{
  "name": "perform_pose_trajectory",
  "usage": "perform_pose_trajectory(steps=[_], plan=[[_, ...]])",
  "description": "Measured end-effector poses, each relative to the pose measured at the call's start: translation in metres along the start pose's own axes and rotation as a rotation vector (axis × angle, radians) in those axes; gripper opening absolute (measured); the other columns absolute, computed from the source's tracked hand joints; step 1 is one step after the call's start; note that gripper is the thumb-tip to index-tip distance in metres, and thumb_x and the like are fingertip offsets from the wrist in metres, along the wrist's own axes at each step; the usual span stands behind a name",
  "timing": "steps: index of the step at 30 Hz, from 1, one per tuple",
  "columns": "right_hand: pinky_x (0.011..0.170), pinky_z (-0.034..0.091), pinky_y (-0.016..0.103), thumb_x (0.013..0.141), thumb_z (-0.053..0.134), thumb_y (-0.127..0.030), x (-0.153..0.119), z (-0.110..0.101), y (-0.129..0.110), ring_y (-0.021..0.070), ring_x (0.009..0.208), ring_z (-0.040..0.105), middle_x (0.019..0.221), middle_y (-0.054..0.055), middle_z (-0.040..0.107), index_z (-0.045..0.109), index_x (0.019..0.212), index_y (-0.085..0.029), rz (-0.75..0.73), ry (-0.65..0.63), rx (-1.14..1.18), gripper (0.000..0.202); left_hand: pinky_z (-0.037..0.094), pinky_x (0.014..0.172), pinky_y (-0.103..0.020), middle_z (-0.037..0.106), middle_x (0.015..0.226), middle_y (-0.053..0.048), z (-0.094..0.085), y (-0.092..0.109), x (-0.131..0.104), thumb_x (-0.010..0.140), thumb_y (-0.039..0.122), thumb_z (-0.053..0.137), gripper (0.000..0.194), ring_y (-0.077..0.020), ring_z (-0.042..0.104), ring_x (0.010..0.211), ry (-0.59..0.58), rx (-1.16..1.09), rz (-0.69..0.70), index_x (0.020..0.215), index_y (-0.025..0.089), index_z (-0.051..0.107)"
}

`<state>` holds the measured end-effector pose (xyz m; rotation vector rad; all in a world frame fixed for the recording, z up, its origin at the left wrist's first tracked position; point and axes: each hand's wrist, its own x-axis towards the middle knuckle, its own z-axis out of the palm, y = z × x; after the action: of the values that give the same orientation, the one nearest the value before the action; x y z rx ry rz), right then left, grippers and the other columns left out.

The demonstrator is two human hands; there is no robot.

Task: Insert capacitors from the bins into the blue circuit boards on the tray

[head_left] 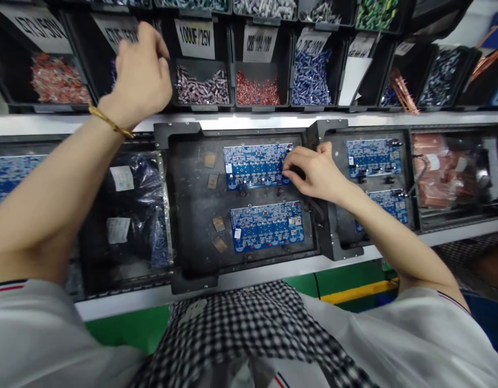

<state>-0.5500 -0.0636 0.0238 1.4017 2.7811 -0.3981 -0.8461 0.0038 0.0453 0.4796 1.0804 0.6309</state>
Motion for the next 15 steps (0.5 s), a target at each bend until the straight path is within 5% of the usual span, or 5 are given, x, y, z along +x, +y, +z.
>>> perform_pose_trajectory(steps=[5, 11, 13, 15], plan=[[0.078, 0.021, 0.039, 0.088, 0.042, -0.027, 0.001, 0.007, -0.001, 0.0222, 0.086, 0.057, 0.094, 0.005, 0.066, 0.059, 0.084, -0.018, -0.021, -0.021, -0.062, 0.02, 0.023, 0.051, -0.001, 0.053, 0.056, 0.006, -0.017, 0.0, 0.009, 0.1, 0.028, 0.032, 0.042, -0.0006, 0.057, 0.066, 0.131, 0.237, 0.145, 0.079, 0.006, 0.062], [0.08, 0.022, 0.04, 0.088, 0.041, -0.028, 0.001, 0.008, 0.0, 0.0229, 0.085, 0.056, 0.091, 0.005, 0.066, 0.06, 0.084, -0.018, -0.04, -0.028, -0.106, 0.022, 0.012, 0.057, 0.004, 0.035, 0.044, 0.014, -0.089, 0.025, 0.024, 0.074, 0.001, 0.068, 0.009, 0.0015, 0.029, 0.056, 0.405, 1.039, 0.514, 0.068, 0.006, 0.063], [0.08, 0.022, 0.04, 0.088, 0.041, -0.029, 0.001, 0.009, 0.0, 0.023, 0.085, 0.055, 0.091, 0.005, 0.066, 0.061, 0.085, -0.018, -0.042, -0.024, -0.122, 0.023, 0.02, 0.062, 0.002, 0.04, 0.047, 0.014, -0.097, 0.026, 0.026, 0.077, 0.01, 0.071, 0.008, 0.0025, 0.033, 0.058, 0.473, 1.007, 0.591, 0.076, 0.005, 0.064], [0.08, 0.022, 0.04, 0.088, 0.041, -0.029, 0.0, 0.009, -0.001, 0.0231, 0.084, 0.055, 0.091, 0.005, 0.066, 0.061, 0.085, -0.018, -0.046, -0.023, -0.142, 0.023, 0.027, 0.059, -0.005, 0.044, 0.05, 0.011, -0.094, 0.025, 0.027, 0.086, 0.017, 0.065, 0.015, 0.0018, 0.039, 0.059, 0.506, 0.698, 0.619, 0.078, 0.006, 0.059]])
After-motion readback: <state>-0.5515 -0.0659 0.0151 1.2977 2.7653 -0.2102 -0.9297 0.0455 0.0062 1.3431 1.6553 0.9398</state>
